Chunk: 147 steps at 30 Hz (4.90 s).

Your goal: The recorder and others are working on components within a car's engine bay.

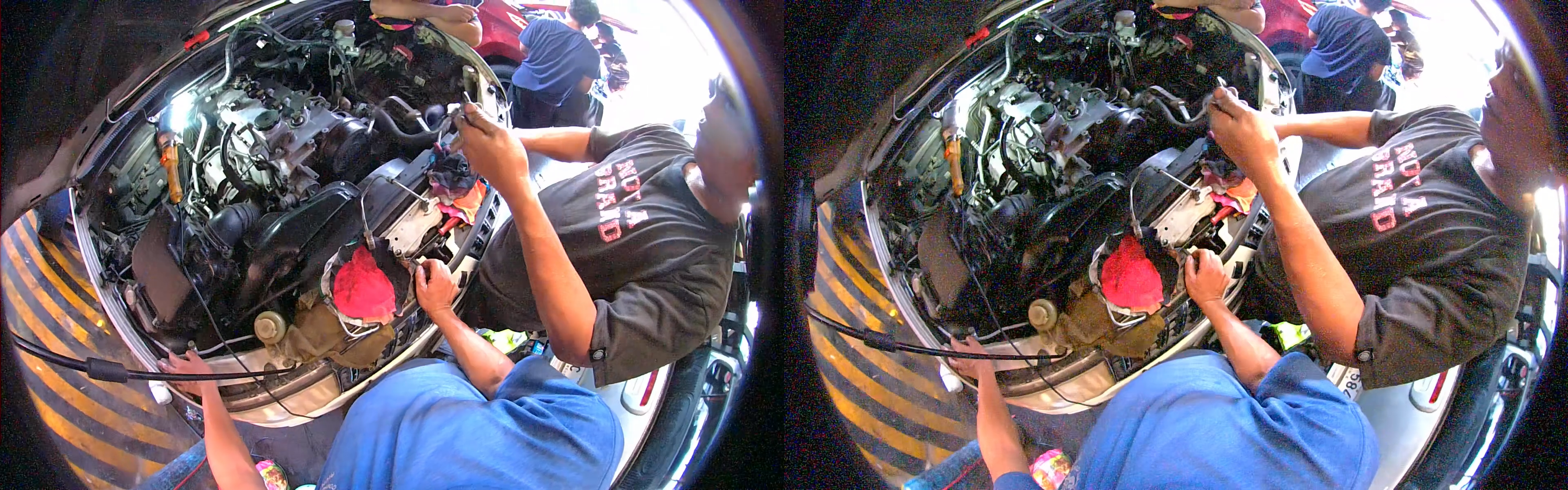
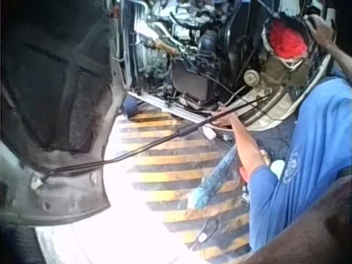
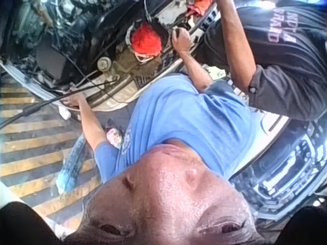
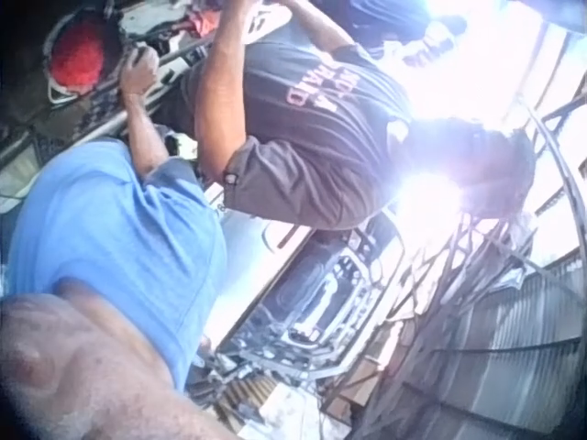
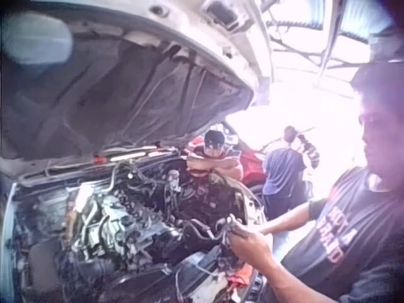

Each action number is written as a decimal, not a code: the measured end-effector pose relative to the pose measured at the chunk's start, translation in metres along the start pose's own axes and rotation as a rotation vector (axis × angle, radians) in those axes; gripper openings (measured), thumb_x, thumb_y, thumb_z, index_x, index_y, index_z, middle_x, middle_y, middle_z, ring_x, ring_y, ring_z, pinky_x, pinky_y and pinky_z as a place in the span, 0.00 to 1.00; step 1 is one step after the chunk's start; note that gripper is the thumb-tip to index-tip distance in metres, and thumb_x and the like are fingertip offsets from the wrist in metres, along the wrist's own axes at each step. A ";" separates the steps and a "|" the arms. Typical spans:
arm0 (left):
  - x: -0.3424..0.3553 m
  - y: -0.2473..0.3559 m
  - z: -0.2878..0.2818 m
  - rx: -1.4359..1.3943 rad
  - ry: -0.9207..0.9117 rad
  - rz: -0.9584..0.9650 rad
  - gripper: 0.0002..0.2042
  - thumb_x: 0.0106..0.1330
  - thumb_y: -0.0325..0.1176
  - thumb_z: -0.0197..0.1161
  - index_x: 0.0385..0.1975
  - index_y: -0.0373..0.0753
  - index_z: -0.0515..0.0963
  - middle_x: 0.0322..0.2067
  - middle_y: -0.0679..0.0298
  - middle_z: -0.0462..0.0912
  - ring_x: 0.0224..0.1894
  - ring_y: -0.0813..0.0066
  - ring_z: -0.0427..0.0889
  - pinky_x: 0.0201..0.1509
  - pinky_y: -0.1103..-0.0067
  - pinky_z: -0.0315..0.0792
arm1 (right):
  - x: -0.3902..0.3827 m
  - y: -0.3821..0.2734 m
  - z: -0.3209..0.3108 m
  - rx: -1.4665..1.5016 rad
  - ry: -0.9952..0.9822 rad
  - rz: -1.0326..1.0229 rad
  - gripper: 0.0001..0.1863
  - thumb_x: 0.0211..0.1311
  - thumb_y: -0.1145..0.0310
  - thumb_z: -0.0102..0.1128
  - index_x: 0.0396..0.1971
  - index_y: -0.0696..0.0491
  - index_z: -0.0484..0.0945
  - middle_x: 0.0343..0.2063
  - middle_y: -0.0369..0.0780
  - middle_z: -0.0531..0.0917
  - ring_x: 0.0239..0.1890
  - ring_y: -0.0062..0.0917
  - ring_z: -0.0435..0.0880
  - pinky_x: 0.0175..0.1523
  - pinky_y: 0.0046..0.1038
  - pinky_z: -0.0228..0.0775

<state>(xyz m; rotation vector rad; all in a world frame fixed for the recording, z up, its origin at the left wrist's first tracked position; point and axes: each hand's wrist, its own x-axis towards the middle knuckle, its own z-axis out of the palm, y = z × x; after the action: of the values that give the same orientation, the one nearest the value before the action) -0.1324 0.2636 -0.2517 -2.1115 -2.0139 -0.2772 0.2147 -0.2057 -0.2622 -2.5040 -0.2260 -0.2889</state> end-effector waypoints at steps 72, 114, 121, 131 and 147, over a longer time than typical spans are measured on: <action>-0.013 0.011 -0.029 -0.045 0.013 -0.010 0.25 0.66 0.44 0.60 0.63 0.45 0.71 0.70 0.53 0.62 0.68 0.48 0.64 0.65 0.54 0.66 | -0.002 -0.001 -0.002 0.065 0.070 -0.016 0.08 0.61 0.63 0.62 0.32 0.52 0.78 0.32 0.41 0.82 0.40 0.39 0.82 0.44 0.41 0.72; -0.012 0.012 -0.026 -0.058 -0.103 -0.076 0.27 0.69 0.45 0.60 0.67 0.45 0.68 0.73 0.52 0.57 0.71 0.47 0.58 0.70 0.55 0.59 | -0.006 0.002 0.002 0.027 0.095 -0.020 0.08 0.60 0.63 0.62 0.30 0.51 0.78 0.29 0.41 0.81 0.37 0.38 0.82 0.42 0.40 0.73; -0.011 0.012 -0.027 -0.065 -0.096 -0.065 0.26 0.70 0.45 0.59 0.67 0.45 0.68 0.74 0.53 0.56 0.72 0.48 0.57 0.71 0.55 0.59 | -0.007 0.003 0.003 0.011 0.079 -0.020 0.09 0.61 0.61 0.61 0.30 0.51 0.77 0.31 0.41 0.81 0.38 0.39 0.81 0.43 0.41 0.72; -0.010 0.011 -0.025 -0.030 -0.126 -0.055 0.27 0.70 0.46 0.58 0.68 0.47 0.67 0.75 0.56 0.53 0.73 0.49 0.57 0.71 0.56 0.59 | -0.006 0.004 0.005 0.031 0.072 -0.028 0.08 0.60 0.63 0.62 0.31 0.52 0.78 0.29 0.43 0.82 0.38 0.41 0.82 0.43 0.41 0.72; -0.013 0.013 -0.028 -0.064 -0.123 -0.086 0.27 0.69 0.46 0.58 0.68 0.48 0.67 0.75 0.58 0.55 0.72 0.48 0.57 0.71 0.56 0.59 | -0.008 0.004 0.005 0.028 0.099 -0.036 0.08 0.60 0.62 0.62 0.32 0.51 0.78 0.30 0.42 0.82 0.38 0.41 0.82 0.44 0.41 0.73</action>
<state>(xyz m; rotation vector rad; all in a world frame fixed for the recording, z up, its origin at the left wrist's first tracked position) -0.1201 0.2425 -0.2290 -2.1320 -2.1969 -0.2331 0.2086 -0.2063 -0.2703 -2.4521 -0.2343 -0.4201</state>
